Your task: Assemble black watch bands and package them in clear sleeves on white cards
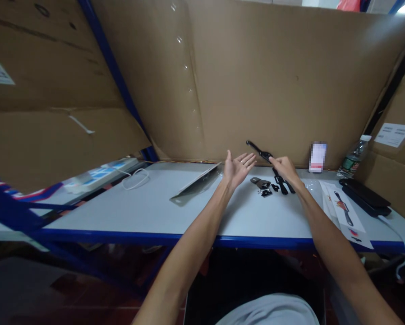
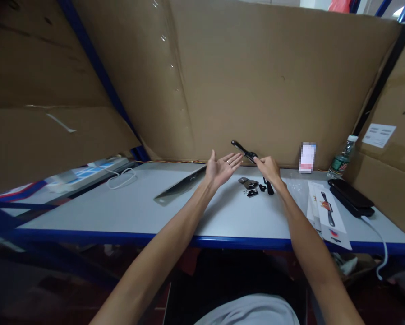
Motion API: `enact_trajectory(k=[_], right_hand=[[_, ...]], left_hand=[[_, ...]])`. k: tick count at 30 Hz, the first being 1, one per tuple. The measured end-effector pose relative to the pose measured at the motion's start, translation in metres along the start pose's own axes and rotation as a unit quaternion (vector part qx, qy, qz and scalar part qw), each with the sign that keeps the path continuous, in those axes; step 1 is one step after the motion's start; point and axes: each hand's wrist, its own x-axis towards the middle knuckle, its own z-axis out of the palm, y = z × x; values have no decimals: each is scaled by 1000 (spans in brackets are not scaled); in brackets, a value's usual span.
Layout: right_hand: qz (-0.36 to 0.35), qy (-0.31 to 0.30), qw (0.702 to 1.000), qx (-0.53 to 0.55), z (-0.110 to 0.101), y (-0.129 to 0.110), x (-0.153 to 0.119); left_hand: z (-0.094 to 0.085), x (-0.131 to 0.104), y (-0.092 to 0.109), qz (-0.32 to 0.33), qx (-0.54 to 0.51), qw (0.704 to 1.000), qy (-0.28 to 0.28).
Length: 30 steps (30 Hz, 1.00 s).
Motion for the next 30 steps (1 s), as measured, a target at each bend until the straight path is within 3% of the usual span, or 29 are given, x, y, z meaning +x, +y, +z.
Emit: enact_trajectory(k=[5,12,18,22,24,27,30], right_hand=[[-56,91,977,185,-16,-20,-6],[-78,126,958,244,-23,-31,-14],[-76,96,966,228,-13,-25,-14],[-12,-57,996,68,9,-11,-10],[27,-101,994,-32,16,-6,-8],[15,-58,997,-51,9,-8,-6],[-35,16,998,54,-8,-20,-8]], left_hand=[[-1,-1,3,14,-12,1000,-3],[-1,-2,3,27,-12,1000,-5],[0,-3,5,36,-19,999,3],[2,-3,4,29,-32,999,-2],[2,-3,2,22,-33,999,8],[2,-3,0,18,-21,1000,9],[4,-4,-1,20,-9,1000,-9]])
